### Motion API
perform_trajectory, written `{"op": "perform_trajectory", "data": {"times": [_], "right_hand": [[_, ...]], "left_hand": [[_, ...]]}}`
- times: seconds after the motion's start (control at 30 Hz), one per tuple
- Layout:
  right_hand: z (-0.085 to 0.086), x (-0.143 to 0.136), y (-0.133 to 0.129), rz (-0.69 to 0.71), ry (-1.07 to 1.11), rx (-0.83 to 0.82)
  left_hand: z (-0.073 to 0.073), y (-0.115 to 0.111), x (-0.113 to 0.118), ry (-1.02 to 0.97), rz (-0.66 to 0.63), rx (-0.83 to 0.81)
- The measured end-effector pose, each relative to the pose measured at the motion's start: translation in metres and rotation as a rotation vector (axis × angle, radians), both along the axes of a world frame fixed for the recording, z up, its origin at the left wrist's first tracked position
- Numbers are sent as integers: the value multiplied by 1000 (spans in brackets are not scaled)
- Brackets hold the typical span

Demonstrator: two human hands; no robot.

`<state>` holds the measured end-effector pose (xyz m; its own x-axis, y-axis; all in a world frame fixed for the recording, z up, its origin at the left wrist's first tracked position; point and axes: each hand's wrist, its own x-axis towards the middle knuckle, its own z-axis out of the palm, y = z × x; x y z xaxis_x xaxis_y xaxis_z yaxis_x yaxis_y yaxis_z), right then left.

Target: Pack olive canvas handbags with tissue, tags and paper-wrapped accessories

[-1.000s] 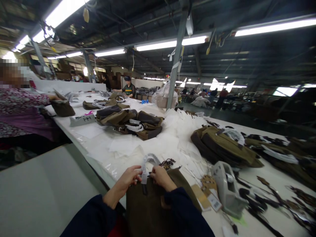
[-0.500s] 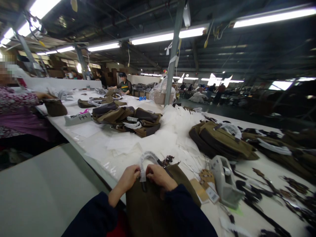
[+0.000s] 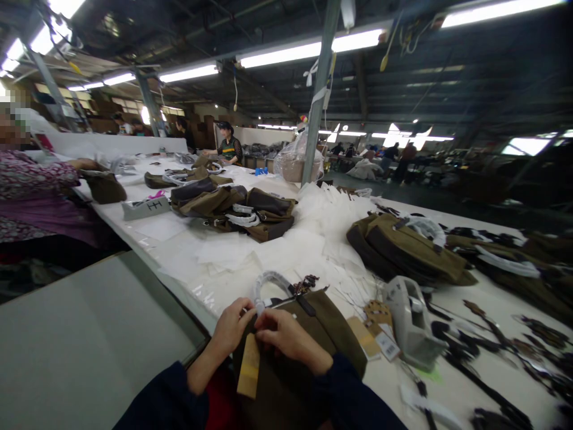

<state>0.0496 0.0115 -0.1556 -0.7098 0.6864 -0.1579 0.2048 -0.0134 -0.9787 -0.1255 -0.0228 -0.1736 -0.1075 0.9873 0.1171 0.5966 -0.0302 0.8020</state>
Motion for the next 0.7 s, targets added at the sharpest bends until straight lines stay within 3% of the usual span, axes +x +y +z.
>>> {"op": "perform_trajectory", "data": {"times": [0.17, 0.23, 0.33, 0.53, 0.7], "right_hand": [[-10, 0, 5, -203, -88, 381], [-14, -1, 9, -257, -105, 458], [-21, -5, 16, -219, -65, 429], [-27, -14, 24, -199, 70, 190], [-28, -16, 27, -212, 112, 97]], "left_hand": [[2, -7, -3, 15, 26, 56], [4, -9, -1, 33, 16, 65], [6, -9, 2, 36, -9, 81], [11, -6, 5, -25, -24, 76], [13, -17, 6, 3, 54, -10]]}}
